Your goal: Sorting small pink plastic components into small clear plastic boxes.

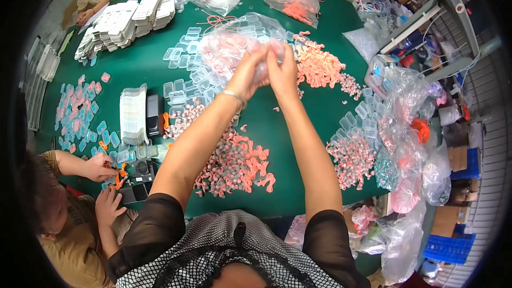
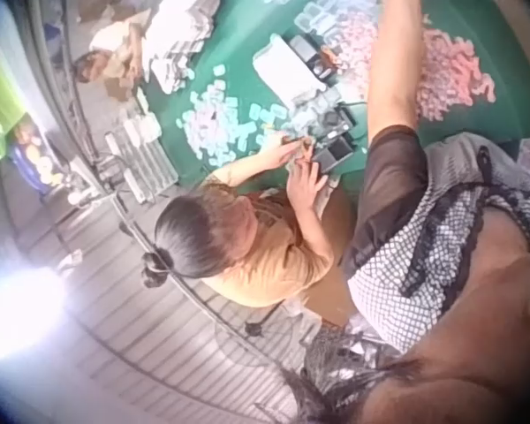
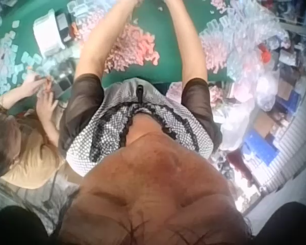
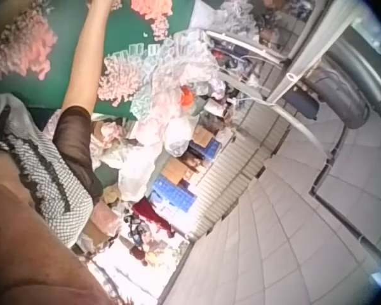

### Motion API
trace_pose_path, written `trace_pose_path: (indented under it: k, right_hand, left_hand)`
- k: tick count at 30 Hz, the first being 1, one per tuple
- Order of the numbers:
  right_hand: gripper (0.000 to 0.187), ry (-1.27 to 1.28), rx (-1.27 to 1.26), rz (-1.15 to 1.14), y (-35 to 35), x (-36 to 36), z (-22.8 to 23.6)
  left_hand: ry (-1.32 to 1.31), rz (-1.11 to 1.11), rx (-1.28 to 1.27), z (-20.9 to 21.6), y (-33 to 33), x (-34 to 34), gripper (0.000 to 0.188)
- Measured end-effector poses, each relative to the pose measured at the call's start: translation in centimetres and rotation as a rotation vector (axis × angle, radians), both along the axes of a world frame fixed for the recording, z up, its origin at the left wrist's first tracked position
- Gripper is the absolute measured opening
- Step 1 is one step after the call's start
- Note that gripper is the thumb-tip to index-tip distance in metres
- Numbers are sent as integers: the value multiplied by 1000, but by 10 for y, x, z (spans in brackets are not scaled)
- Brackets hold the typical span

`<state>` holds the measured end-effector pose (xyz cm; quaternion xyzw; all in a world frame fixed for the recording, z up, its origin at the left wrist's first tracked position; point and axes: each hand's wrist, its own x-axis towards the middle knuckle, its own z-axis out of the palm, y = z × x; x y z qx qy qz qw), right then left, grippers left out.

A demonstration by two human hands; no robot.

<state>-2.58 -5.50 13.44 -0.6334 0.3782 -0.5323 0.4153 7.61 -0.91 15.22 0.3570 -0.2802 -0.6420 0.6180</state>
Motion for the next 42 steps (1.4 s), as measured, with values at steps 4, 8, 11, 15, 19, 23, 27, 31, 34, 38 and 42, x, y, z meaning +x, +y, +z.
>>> trace_pose_path:
  k: [4,8,11,15,19,23,27,31,34,38,42]
  right_hand:
    - [39,68,-92,-37,-51,52,16]
    - [43,172,196,89,-69,71,3]
    - [48,301,350,129,-79,62,-13]
    - [46,426,163,-89,-45,59,-14]
    - [31,152,-169,9,3,14,-12]
    - [15,-39,21,-232,10,-96,-72]
    - [18,239,127,-472,18,-181,-146]
    - [18,476,14,-497,31,-185,-171]
    - [18,529,-118,-527,37,-178,-171]
    - [19,573,-140,-540,40,-173,-169]
    - [19,598,-166,-563,40,-180,-168]
  left_hand:
    - [-9,100,60,17,-51,46,38]
    - [-158,48,337,-11,-84,90,37]
    - [-189,47,444,-25,-89,91,43]
    - [-169,70,444,-28,-74,101,58]
    - [-276,22,417,-10,-54,102,63]
    - [-707,311,42,-17,-36,67,45]
    - [-972,126,-353,-38,0,1,17]
    - [-1260,-142,-260,-98,0,-35,22]
    - [-1424,-234,-190,-117,-1,-44,23]
    - [-1594,-278,-236,-136,-4,-45,18]
    - [-1575,-256,-325,-142,-6,-58,11]
